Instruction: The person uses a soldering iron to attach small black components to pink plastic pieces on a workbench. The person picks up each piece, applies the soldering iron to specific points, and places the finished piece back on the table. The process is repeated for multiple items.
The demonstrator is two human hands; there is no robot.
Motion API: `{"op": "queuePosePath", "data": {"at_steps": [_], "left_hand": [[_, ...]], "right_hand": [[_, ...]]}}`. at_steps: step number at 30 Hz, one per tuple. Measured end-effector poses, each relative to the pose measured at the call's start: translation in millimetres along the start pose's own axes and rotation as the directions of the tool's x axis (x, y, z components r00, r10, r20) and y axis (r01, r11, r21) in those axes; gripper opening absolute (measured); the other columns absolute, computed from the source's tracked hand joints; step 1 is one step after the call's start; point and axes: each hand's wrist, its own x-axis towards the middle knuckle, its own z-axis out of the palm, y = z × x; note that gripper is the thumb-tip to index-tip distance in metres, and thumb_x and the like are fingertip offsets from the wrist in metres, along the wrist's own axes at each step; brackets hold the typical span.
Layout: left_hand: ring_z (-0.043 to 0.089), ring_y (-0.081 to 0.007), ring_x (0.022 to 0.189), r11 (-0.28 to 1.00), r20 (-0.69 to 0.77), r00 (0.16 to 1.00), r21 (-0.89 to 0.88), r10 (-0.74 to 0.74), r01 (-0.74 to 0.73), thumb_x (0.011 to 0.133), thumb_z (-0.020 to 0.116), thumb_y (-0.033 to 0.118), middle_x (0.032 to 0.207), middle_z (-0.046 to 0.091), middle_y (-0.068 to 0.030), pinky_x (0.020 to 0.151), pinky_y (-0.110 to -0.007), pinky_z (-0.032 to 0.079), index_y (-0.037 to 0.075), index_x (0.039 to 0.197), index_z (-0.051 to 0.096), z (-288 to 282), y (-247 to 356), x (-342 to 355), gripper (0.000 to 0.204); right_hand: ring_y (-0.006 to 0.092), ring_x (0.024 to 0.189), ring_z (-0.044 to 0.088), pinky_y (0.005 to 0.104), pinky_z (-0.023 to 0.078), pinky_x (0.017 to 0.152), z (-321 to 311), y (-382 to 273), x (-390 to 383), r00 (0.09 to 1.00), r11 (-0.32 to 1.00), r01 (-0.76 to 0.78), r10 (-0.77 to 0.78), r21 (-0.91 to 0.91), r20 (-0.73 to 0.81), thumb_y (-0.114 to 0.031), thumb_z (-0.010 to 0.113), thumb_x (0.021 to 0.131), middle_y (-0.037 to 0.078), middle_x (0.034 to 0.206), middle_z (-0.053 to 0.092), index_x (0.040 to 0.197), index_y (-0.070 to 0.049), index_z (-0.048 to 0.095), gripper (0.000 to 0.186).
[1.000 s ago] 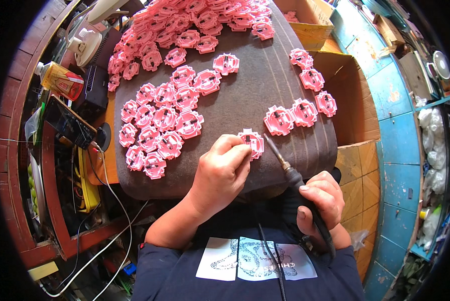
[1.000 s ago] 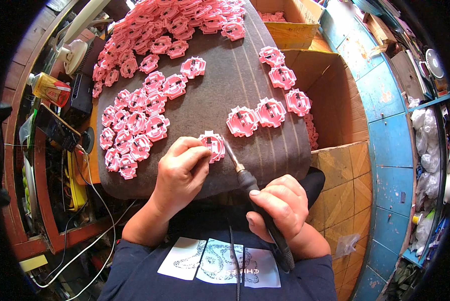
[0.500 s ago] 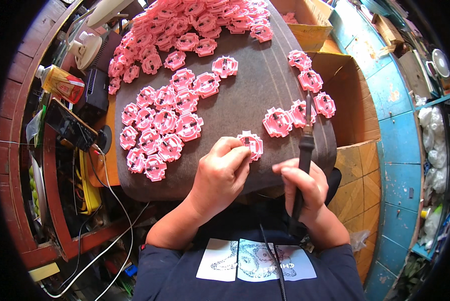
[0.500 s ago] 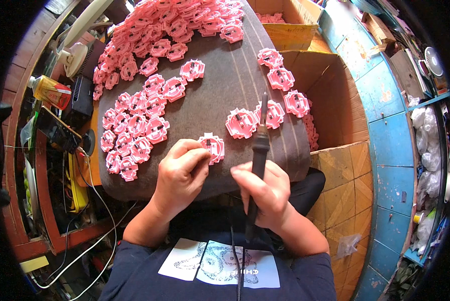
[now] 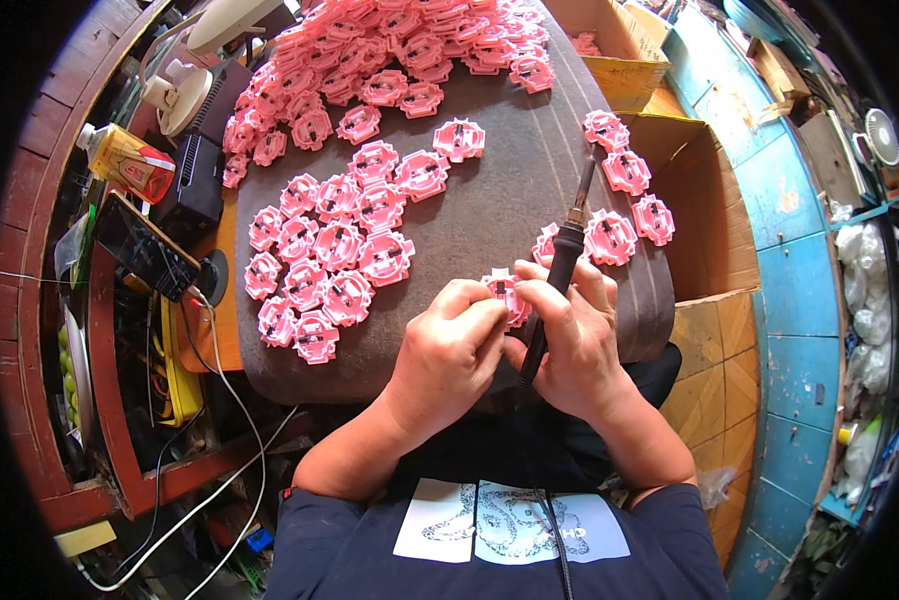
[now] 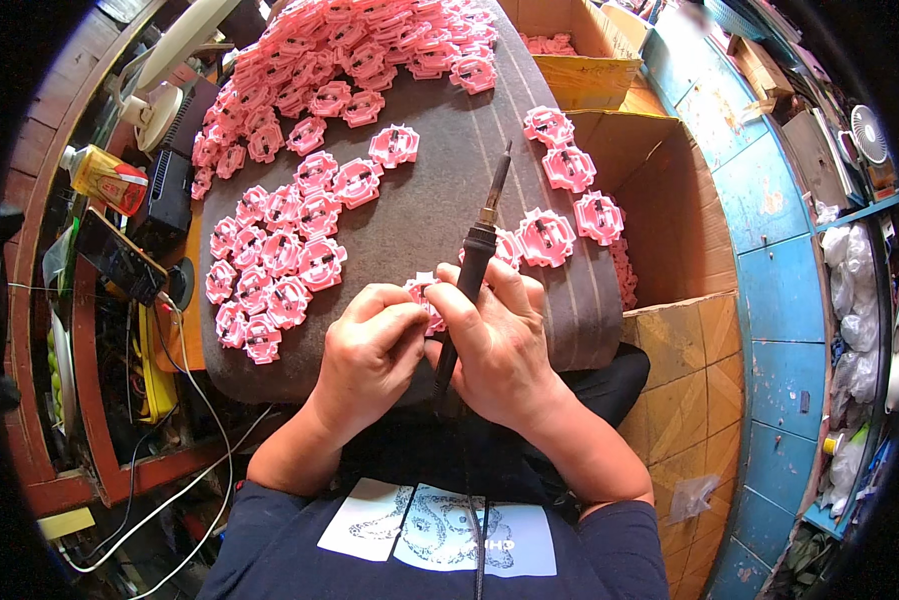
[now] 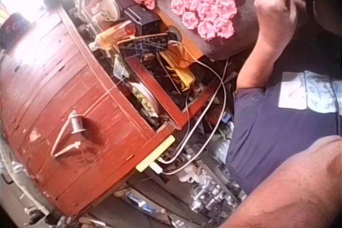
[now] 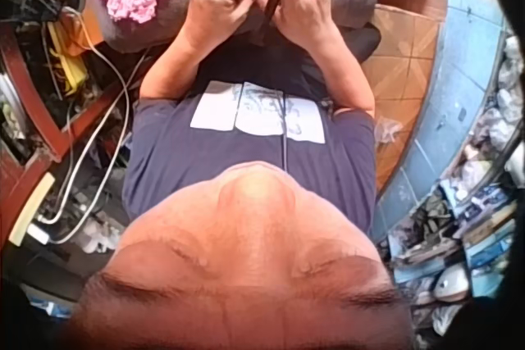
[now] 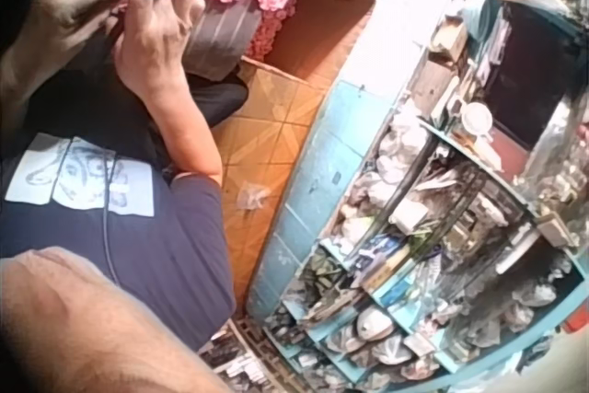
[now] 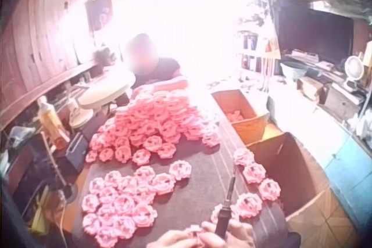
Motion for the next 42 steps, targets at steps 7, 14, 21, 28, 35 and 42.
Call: {"op": "queuePosePath", "data": {"at_steps": [7, 14, 21, 28, 35, 42], "left_hand": [[0.072, -0.0363, 0.091, 1.000, -0.003, 1.000, 0.017, 0.022, -0.021, 0.087, 0.077, 0.000, 0.104, 0.068, -0.0163, 0.077, -0.043, 0.061, 0.001, 0.106, 0.072, 0, -1, 0, 0.020], [0.072, -0.0362, 0.091, 0.999, -0.011, 0.999, 0.010, 0.033, -0.032, 0.086, 0.077, -0.001, 0.104, 0.068, -0.0164, 0.076, -0.043, 0.061, 0.001, 0.106, 0.071, 0, -2, 0, 0.020], [0.072, -0.0352, 0.091, 1.000, -0.008, 1.000, -0.010, 0.009, -0.009, 0.086, 0.077, -0.003, 0.104, 0.069, -0.0164, 0.077, -0.042, 0.061, 0.000, 0.105, 0.072, 0, -2, -2, 0.020], [0.072, -0.0367, 0.092, 0.999, -0.003, 1.000, -0.026, 0.025, -0.025, 0.088, 0.076, -0.001, 0.105, 0.068, -0.0168, 0.078, -0.043, 0.061, 0.000, 0.107, 0.070, -2, -2, -1, 0.019], [0.072, -0.0360, 0.096, 0.969, -0.134, 0.991, 0.246, 0.032, 0.002, 0.085, 0.079, -0.002, 0.109, 0.070, -0.0178, 0.083, -0.042, 0.059, 0.000, 0.107, 0.073, -33, 2, -5, 0.024], [0.062, -0.0354, 0.109, 0.699, -0.069, 0.993, 0.706, -0.092, 0.114, 0.085, 0.078, 0.009, 0.116, 0.068, -0.0143, 0.098, -0.049, 0.049, 0.003, 0.112, 0.072, -61, -17, 4, 0.029]], "right_hand": [[0.0368, 0.125, 0.061, 0.0467, 0.037, 0.103, 3, 3, -1, 1.000, 1.000, 0.013, -0.013, -0.002, -0.013, -0.016, 0.080, 0.084, 0.015, 0.132, 0.071, 0.142, -0.010, 0.057, 0.062], [0.0358, 0.123, 0.062, 0.0465, 0.037, 0.104, 4, 2, 1, 1.000, 1.000, 0.011, -0.012, -0.008, -0.019, -0.016, 0.080, 0.084, 0.013, 0.130, 0.072, 0.142, -0.010, 0.058, 0.062], [0.0346, 0.121, 0.064, 0.0470, 0.038, 0.103, 3, -1, 3, 1.000, 1.000, 0.007, -0.008, -0.020, -0.020, -0.016, 0.081, 0.083, 0.012, 0.128, 0.073, 0.139, -0.011, 0.060, 0.060], [0.0345, 0.122, 0.064, 0.0481, 0.038, 0.102, 5, 1, 3, 1.000, 1.000, 0.011, -0.011, -0.016, -0.025, -0.017, 0.082, 0.083, 0.012, 0.125, 0.075, 0.138, -0.011, 0.061, 0.059], [0.0367, 0.125, 0.062, 0.0501, 0.036, 0.104, 4, -1, 7, 1.000, 0.999, -0.012, 0.011, -0.034, -0.027, -0.014, 0.085, 0.080, 0.013, 0.124, 0.075, 0.134, -0.010, 0.060, 0.060], [0.0389, 0.131, 0.058, 0.0518, 0.032, 0.107, 6, -1, 7, 0.995, 0.985, -0.091, 0.084, -0.144, -0.055, -0.006, 0.085, 0.076, 0.014, 0.128, 0.074, 0.135, -0.010, 0.061, 0.063]]}}
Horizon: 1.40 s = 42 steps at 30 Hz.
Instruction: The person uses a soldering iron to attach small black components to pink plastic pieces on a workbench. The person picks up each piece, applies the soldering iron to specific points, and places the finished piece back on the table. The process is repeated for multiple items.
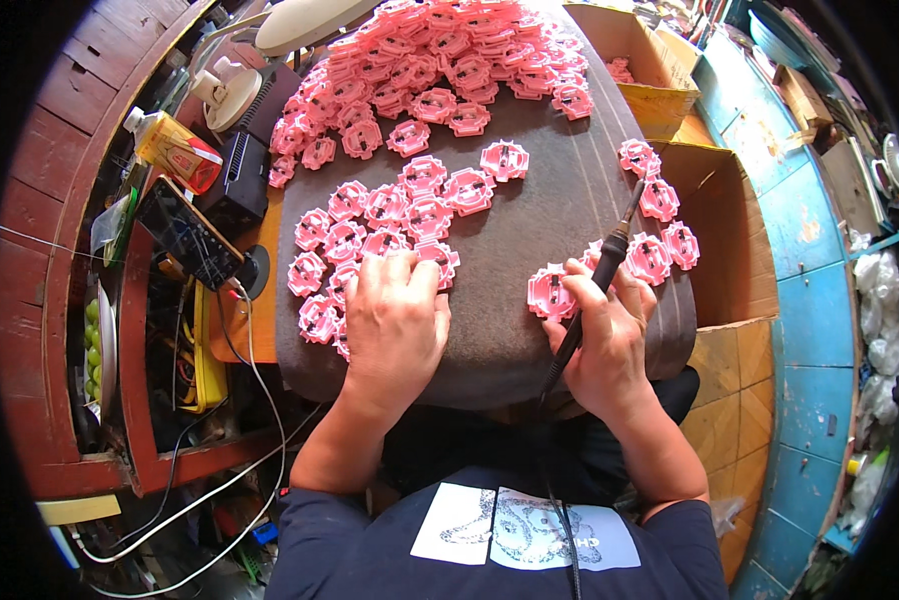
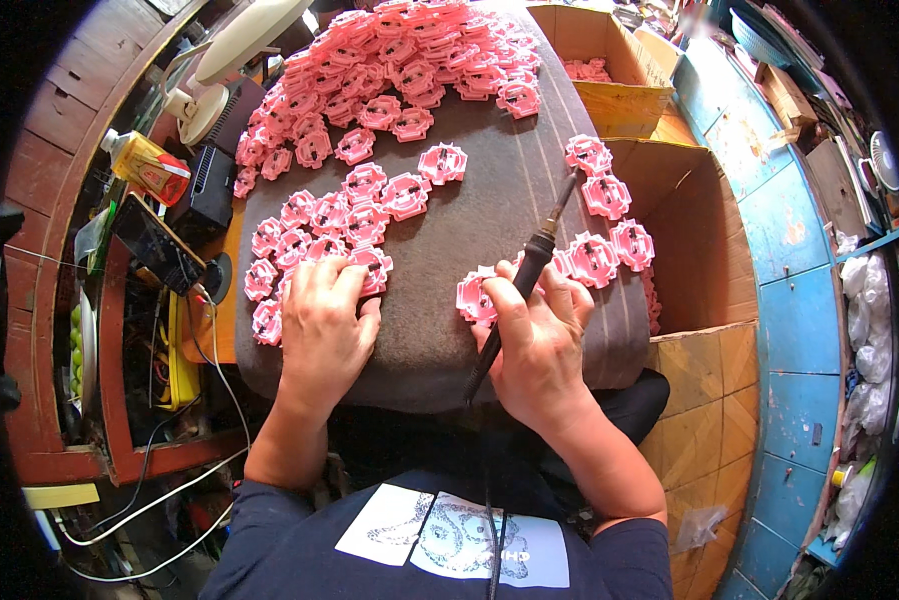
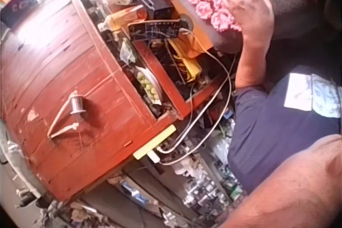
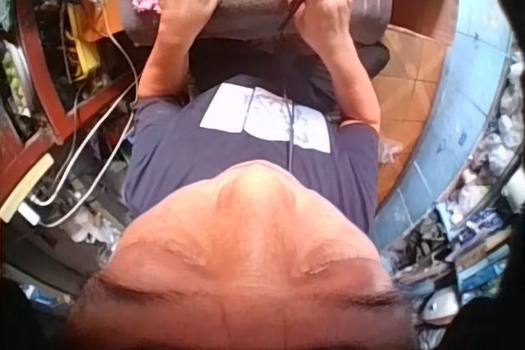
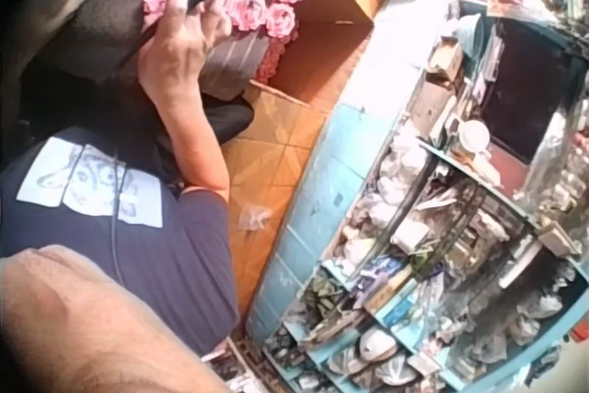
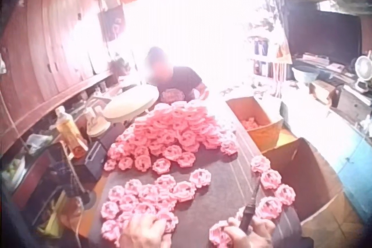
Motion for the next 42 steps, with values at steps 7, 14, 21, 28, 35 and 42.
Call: {"op": "queuePosePath", "data": {"at_steps": [7, 14, 21, 28, 35, 42], "left_hand": [[0.063, -0.0320, 0.102, 0.964, -0.028, 0.985, -0.205, 0.168, -0.170, 0.086, 0.079, 0.011, 0.114, 0.067, -0.0135, 0.088, -0.046, 0.051, 0.003, 0.114, 0.071, 16, 33, -8, 0.030], [0.063, -0.0380, 0.109, 0.852, -0.053, 0.973, -0.475, 0.224, -0.221, 0.073, 0.091, 0.013, 0.118, 0.064, -0.0160, 0.097, -0.048, 0.052, 0.002, 0.124, 0.069, 8, 32, -9, 0.056], [0.059, -0.0400, 0.122, 0.785, 0.090, 0.922, -0.560, 0.376, -0.266, 0.067, 0.083, -0.002, 0.137, 0.060, -0.0166, 0.106, -0.047, 0.050, 0.004, 0.137, 0.064, 5, 20, -15, 0.073], [0.059, -0.0459, 0.125, 0.711, 0.039, 0.942, -0.667, 0.333, -0.224, 0.072, 0.072, -0.011, 0.143, 0.056, -0.0245, 0.110, -0.050, 0.050, 0.000, 0.148, 0.053, 18, 28, -28, 0.079], [0.067, -0.0398, 0.113, 0.653, 0.038, 0.971, -0.746, 0.236, -0.130, 0.083, 0.074, -0.008, 0.131, 0.059, -0.0231, 0.095, -0.044, 0.059, 0.001, 0.139, 0.061, 17, 33, -31, 0.057], [0.073, -0.0331, 0.091, 0.658, -0.059, 0.982, -0.735, 0.182, -0.166, 0.084, 0.079, -0.005, 0.108, 0.067, -0.0156, 0.077, -0.040, 0.060, 0.004, 0.112, 0.075, 35, 38, -24, 0.030]], "right_hand": [[0.0417, 0.139, 0.052, 0.0542, 0.028, 0.115, -1, 7, 1, 0.996, 0.990, -0.082, 0.079, -0.117, -0.029, 0.006, 0.069, 0.082, 0.020, 0.137, 0.069, 0.143, -0.008, 0.059, 0.063], [0.0440, 0.128, 0.060, 0.0548, 0.036, 0.111, -15, 9, -6, 0.991, 0.998, 0.063, -0.062, 0.011, -0.118, -0.006, 0.075, 0.087, 0.022, 0.136, 0.068, 0.135, -0.005, 0.056, 0.052], [0.0417, 0.111, 0.065, 0.0541, 0.051, 0.096, -1, -12, -24, 0.984, 0.952, 0.176, -0.167, 0.250, -0.056, -0.008, 0.087, 0.082, 0.019, 0.124, 0.070, 0.130, -0.009, 0.049, 0.061], [0.0370, 0.098, 0.065, 0.0503, 0.054, 0.085, 12, -16, -27, 0.975, 0.962, 0.221, -0.212, 0.159, -0.068, -0.001, 0.085, 0.080, 0.016, 0.113, 0.066, 0.122, -0.008, 0.055, 0.052], [0.0336, 0.088, 0.066, 0.0443, 0.056, 0.077, 16, -15, -23, 0.980, 0.944, 0.184, -0.153, 0.275, -0.129, 0.009, 0.074, 0.084, 0.016, 0.104, 0.066, 0.124, -0.006, 0.053, 0.048], [0.0317, 0.086, 0.066, 0.0423, 0.056, 0.077, 16, -18, -23, 0.991, 0.903, 0.097, -0.048, 0.418, -0.125, 0.011, 0.070, 0.086, 0.016, 0.102, 0.066, 0.124, -0.003, 0.052, 0.044]]}}
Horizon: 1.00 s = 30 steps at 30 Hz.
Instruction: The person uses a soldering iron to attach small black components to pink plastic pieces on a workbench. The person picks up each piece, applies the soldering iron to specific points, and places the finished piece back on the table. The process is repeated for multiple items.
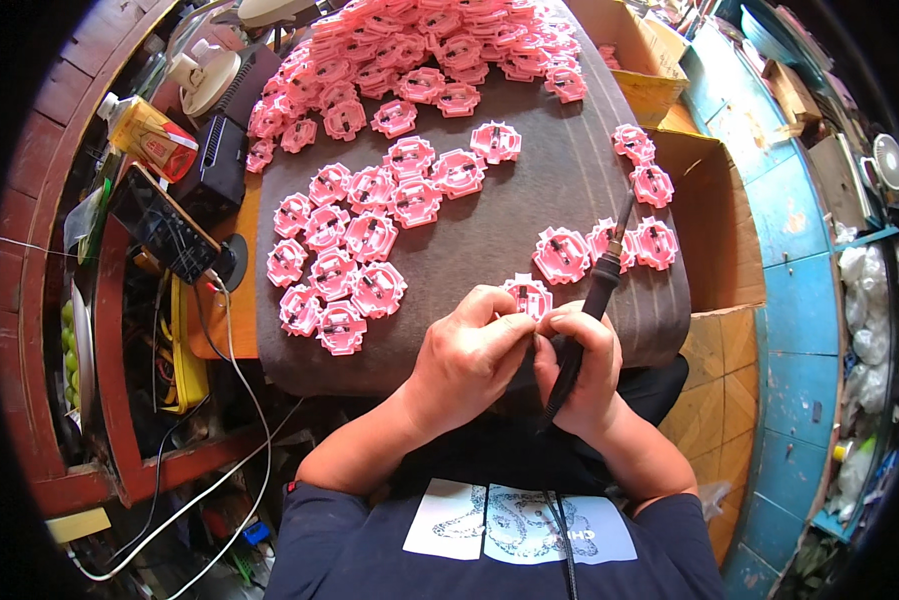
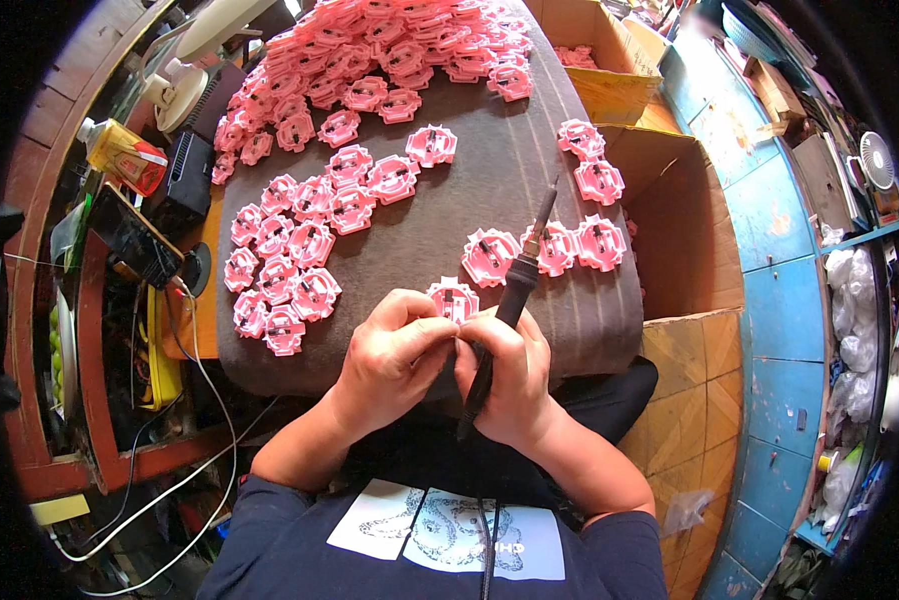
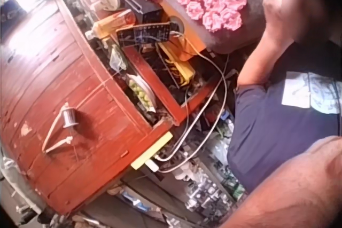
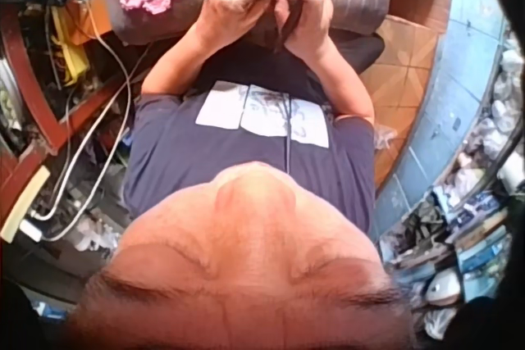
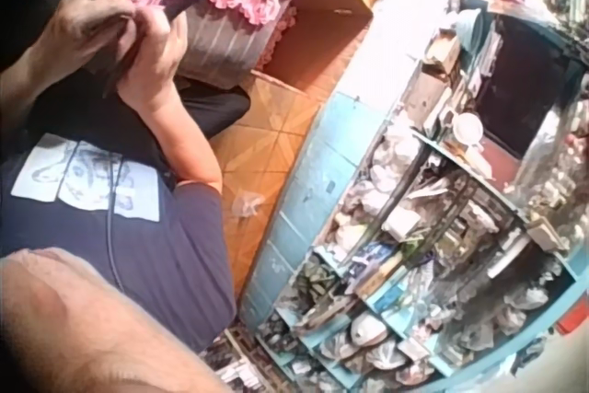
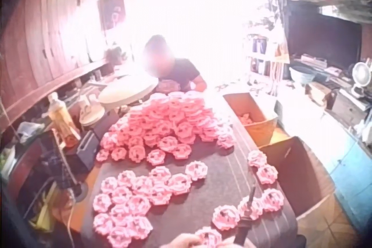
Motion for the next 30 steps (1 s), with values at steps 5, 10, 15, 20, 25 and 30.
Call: {"op": "queuePosePath", "data": {"at_steps": [5, 10, 15, 20, 25, 30], "left_hand": [[0.073, -0.0329, 0.089, 0.998, 0.087, 0.996, -0.050, 0.033, -0.029, 0.085, 0.079, -0.004, 0.103, 0.068, -0.0147, 0.075, -0.040, 0.060, 0.004, 0.109, 0.074, -11, -7, 12, 0.025], [0.073, -0.0330, 0.089, 0.999, 0.097, 0.995, -0.026, 0.029, -0.027, 0.087, 0.078, -0.002, 0.102, 0.069, -0.0143, 0.076, -0.040, 0.060, 0.005, 0.111, 0.074, -11, -8, 15, 0.025], [0.073, -0.0336, 0.088, 0.999, 0.068, 0.998, -0.045, 0.002, 0.001, 0.089, 0.077, -0.001, 0.102, 0.069, -0.0144, 0.075, -0.040, 0.060, 0.004, 0.110, 0.073, -9, -10, 15, 0.021], [0.073, -0.0345, 0.087, 0.999, 0.049, 0.999, -0.036, -0.013, 0.015, 0.090, 0.076, 0.000, 0.100, 0.069, -0.0151, 0.074, -0.041, 0.060, 0.003, 0.107, 0.073, -8, -9, 15, 0.017], [0.073, -0.0344, 0.087, 0.999, 0.045, 0.999, -0.026, -0.019, 0.020, 0.090, 0.076, 0.000, 0.100, 0.070, -0.0152, 0.074, -0.042, 0.060, 0.004, 0.106, 0.073, -7, -8, 14, 0.017], [0.073, -0.0337, 0.086, 0.999, 0.048, 0.998, -0.032, -0.035, 0.036, 0.089, 0.076, -0.002, 0.100, 0.070, -0.0149, 0.073, -0.041, 0.060, 0.004, 0.108, 0.073, -8, -8, 14, 0.020]], "right_hand": [[0.0238, 0.086, 0.065, 0.0336, 0.054, 0.075, -1, 2, -2, 0.999, 0.999, -0.038, 0.038, 0.022, 0.021, 0.012, 0.068, 0.088, 0.016, 0.102, 0.065, 0.127, -0.001, 0.051, 0.045], [0.0240, 0.085, 0.065, 0.0340, 0.054, 0.075, 2, 1, -4, 0.993, 0.992, -0.121, 0.120, 0.047, 0.012, 0.011, 0.068, 0.089, 0.016, 0.104, 0.066, 0.130, -0.003, 0.048, 0.047], [0.0373, 0.089, 0.068, 0.0482, 0.055, 0.079, 0, -2, 1, 0.991, 0.995, 0.092, -0.095, -0.043, -0.092, 0.007, 0.073, 0.085, 0.018, 0.112, 0.070, 0.125, -0.005, 0.054, 0.046], [0.0365, 0.096, 0.070, 0.0475, 0.051, 0.084, -4, -5, -3, 0.984, 0.964, 0.176, -0.167, -0.199, 0.059, -0.005, 0.079, 0.078, 0.017, 0.118, 0.072, 0.120, -0.009, 0.059, 0.047], [0.0363, 0.091, 0.068, 0.0473, 0.050, 0.082, 3, 3, -6, 0.989, 0.973, 0.136, -0.143, -0.188, -0.024, -0.002, 0.077, 0.082, 0.016, 0.116, 0.072, 0.125, -0.009, 0.057, 0.048], [0.0360, 0.087, 0.067, 0.0480, 0.050, 0.079, 2, 3, -4, 0.994, 0.980, 0.109, -0.111, -0.169, -0.003, -0.001, 0.075, 0.086, 0.016, 0.114, 0.072, 0.126, -0.008, 0.057, 0.044]]}}
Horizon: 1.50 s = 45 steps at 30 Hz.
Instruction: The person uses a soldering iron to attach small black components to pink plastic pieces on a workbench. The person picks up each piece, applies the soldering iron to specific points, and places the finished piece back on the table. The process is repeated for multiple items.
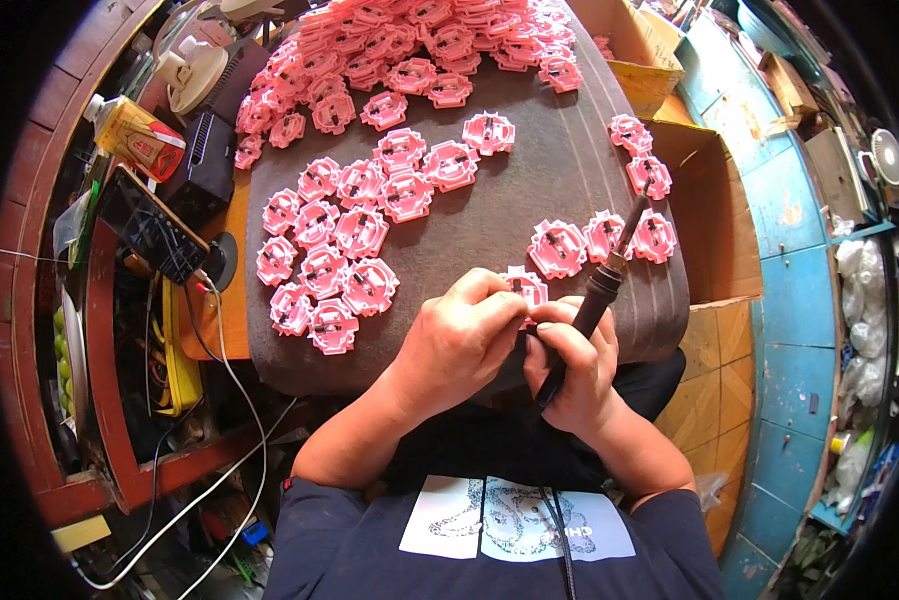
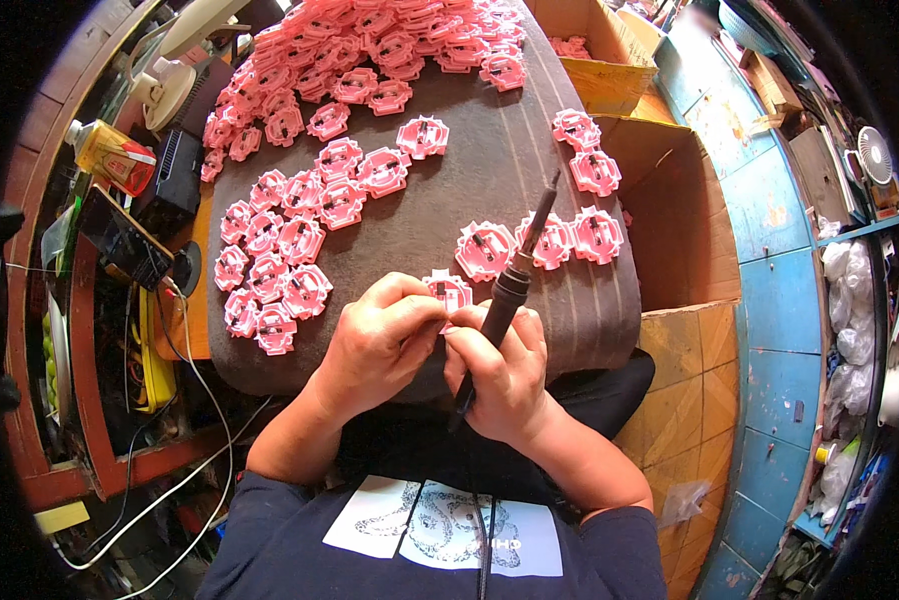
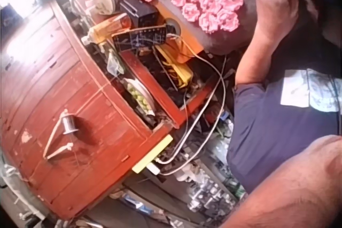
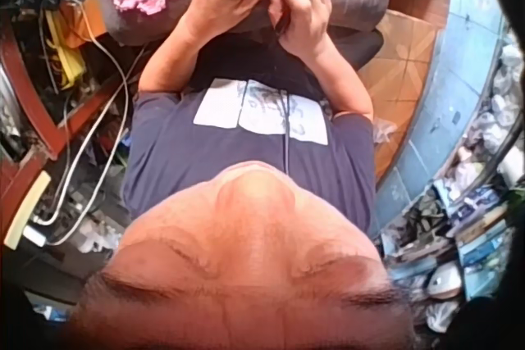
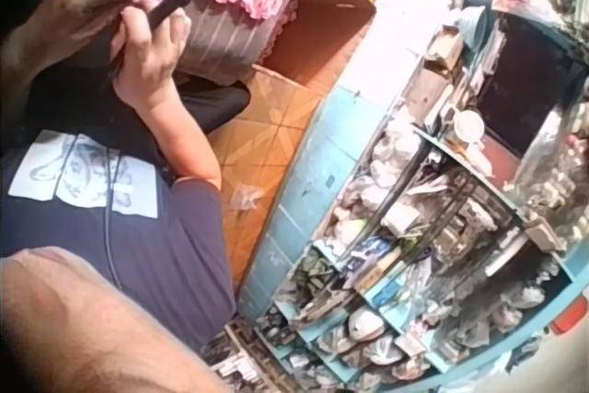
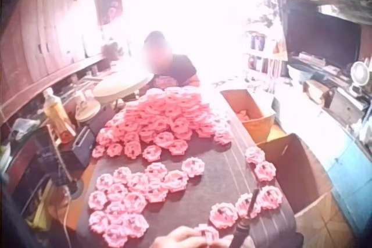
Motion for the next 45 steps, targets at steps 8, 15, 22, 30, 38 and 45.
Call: {"op": "queuePosePath", "data": {"at_steps": [8, 15, 22, 30, 38, 45], "left_hand": [[0.072, -0.0333, 0.083, 1.000, 0.011, 1.000, 0.019, 0.018, -0.018, 0.088, 0.076, -0.003, 0.098, 0.069, -0.0158, 0.073, -0.040, 0.059, 0.003, 0.107, 0.073, -1, 2, 3, 0.020], [0.071, -0.0348, 0.083, 0.998, 0.009, 1.000, 0.057, -0.014, 0.013, 0.087, 0.076, -0.004, 0.097, 0.068, -0.0164, 0.074, -0.041, 0.058, 0.002, 0.105, 0.072, 1, 11, 3, 0.019], [0.071, -0.0350, 0.085, 0.994, 0.010, 0.999, 0.097, -0.046, 0.045, 0.087, 0.075, -0.006, 0.098, 0.067, -0.0168, 0.076, -0.040, 0.058, 0.002, 0.104, 0.071, 4, 18, 2, 0.019], [0.070, -0.0349, 0.087, 0.992, -0.002, 0.998, 0.113, -0.056, 0.056, 0.085, 0.075, -0.008, 0.099, 0.067, -0.0168, 0.078, -0.040, 0.058, 0.001, 0.101, 0.071, 4, 21, 3, 0.018], [0.070, -0.0344, 0.086, 0.992, 0.000, 0.998, 0.107, -0.070, 0.069, 0.085, 0.075, -0.007, 0.096, 0.066, -0.0162, 0.077, -0.040, 0.058, 0.001, 0.100, 0.071, 4, 22, 3, 0.018], [0.070, -0.0342, 0.085, 0.993, -0.003, 0.997, 0.093, -0.075, 0.074, 0.085, 0.076, -0.007, 0.096, 0.067, -0.0157, 0.076, -0.040, 0.058, 0.001, 0.101, 0.072, 5, 21, 3, 0.018]], "right_hand": [[0.0329, 0.085, 0.069, 0.0472, 0.051, 0.080, -33, 1, -3, 1.000, 0.999, 0.017, -0.017, 0.040, -0.001, -0.025, 0.071, 0.102, 0.015, 0.105, 0.075, 0.135, -0.002, 0.054, 0.044], [0.0301, 0.078, 0.066, 0.0428, 0.052, 0.072, -76, -13, -8, 0.994, 0.995, -0.082, 0.086, 0.062, -0.065, -0.059, 0.061, 0.105, 0.015, 0.095, 0.071, 0.137, 0.002, 0.056, 0.069], [0.0235, 0.059, 0.056, 0.0381, 0.042, 0.059, -98, -29, 6, 0.991, 0.989, -0.070, 0.054, 0.131, 0.121, -0.025, 0.074, 0.098, 0.005, 0.072, 0.063, 0.110, -0.003, 0.068, 0.026], [0.0219, 0.055, 0.054, 0.0375, 0.039, 0.057, -84, -24, 4, 0.994, 0.984, -0.036, 0.017, 0.173, 0.110, -0.020, 0.076, 0.094, 0.005, 0.068, 0.062, 0.108, -0.002, 0.069, 0.024], [0.0218, 0.054, 0.054, 0.0372, 0.039, 0.055, -79, -22, 6, 0.993, 0.982, -0.030, 0.009, 0.185, 0.114, -0.017, 0.077, 0.091, 0.005, 0.068, 0.062, 0.105, -0.002, 0.070, 0.022], [0.0216, 0.053, 0.053, 0.0371, 0.038, 0.055, -80, -24, 6, 0.993, 0.984, -0.028, 0.007, 0.177, 0.121, -0.017, 0.076, 0.092, 0.005, 0.067, 0.061, 0.106, -0.002, 0.069, 0.022]]}}
